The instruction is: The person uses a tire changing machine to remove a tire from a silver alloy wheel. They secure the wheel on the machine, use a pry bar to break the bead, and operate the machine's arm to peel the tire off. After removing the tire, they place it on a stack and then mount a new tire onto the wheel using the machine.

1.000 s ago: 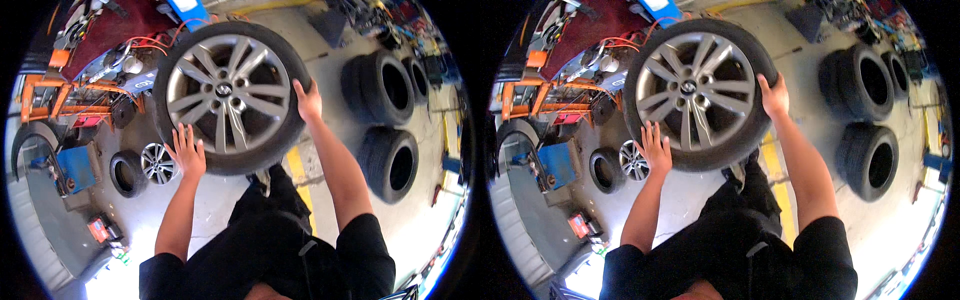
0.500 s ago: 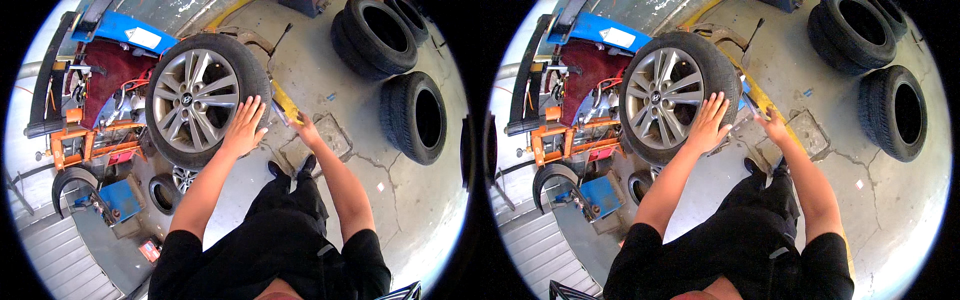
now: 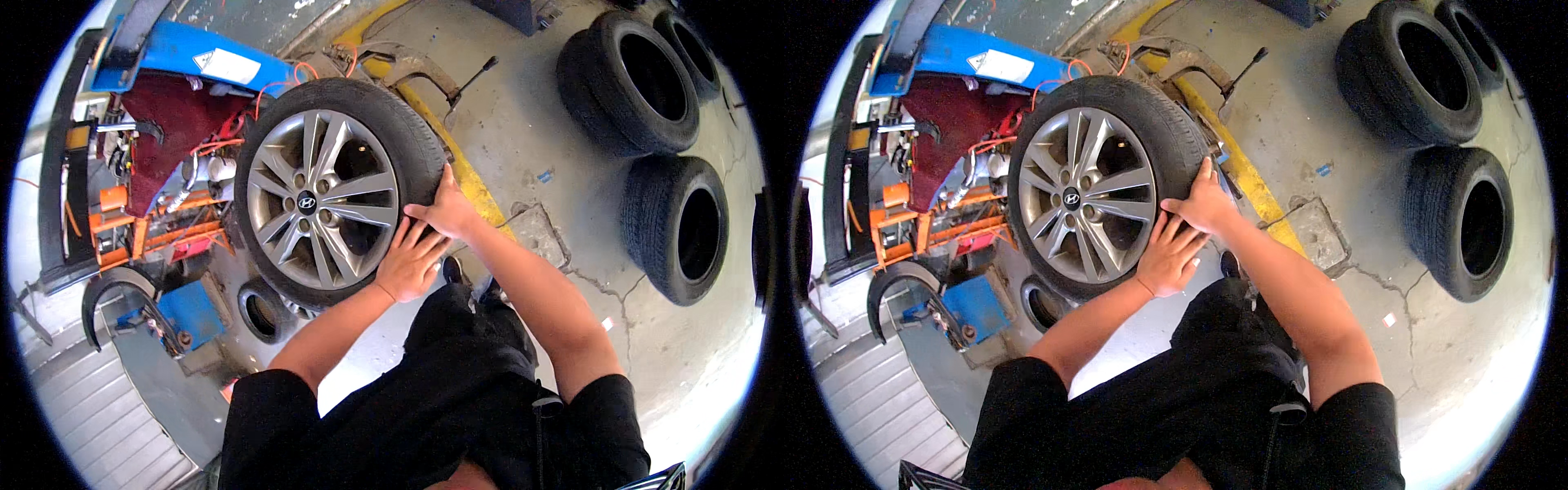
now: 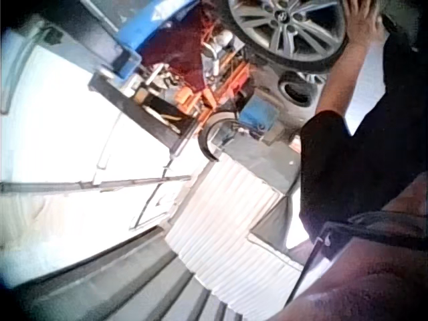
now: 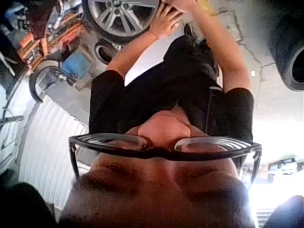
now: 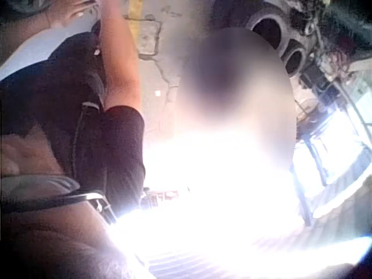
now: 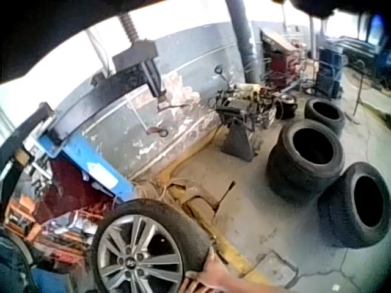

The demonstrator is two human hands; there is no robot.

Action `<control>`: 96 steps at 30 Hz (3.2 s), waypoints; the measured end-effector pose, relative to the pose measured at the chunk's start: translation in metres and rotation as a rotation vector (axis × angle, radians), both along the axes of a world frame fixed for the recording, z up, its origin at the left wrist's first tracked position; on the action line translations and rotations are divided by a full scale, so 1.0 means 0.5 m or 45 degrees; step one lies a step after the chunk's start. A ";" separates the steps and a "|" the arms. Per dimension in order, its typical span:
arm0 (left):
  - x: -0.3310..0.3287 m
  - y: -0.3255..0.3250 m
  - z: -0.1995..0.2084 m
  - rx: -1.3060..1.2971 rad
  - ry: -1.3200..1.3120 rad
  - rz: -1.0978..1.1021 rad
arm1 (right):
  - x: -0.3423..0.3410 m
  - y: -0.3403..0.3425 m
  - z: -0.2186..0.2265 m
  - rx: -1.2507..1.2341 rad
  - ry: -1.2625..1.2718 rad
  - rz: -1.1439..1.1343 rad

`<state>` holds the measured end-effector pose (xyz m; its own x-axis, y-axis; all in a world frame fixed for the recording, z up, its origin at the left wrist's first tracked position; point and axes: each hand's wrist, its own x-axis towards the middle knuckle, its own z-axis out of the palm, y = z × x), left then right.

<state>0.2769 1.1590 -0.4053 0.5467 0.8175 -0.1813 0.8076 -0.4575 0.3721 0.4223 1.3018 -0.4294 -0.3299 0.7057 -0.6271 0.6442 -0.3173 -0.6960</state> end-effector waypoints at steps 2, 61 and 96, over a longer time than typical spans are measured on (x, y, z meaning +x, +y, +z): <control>0.003 -0.017 0.003 -0.033 -0.032 0.055 | 0.003 -0.005 0.013 -0.032 0.010 0.003; -0.561 -0.126 -0.023 -0.052 0.097 -1.047 | -0.347 -0.473 0.069 1.252 -0.044 0.538; -0.531 0.208 -0.012 0.294 0.217 0.851 | -0.171 0.063 0.104 1.008 -0.313 0.266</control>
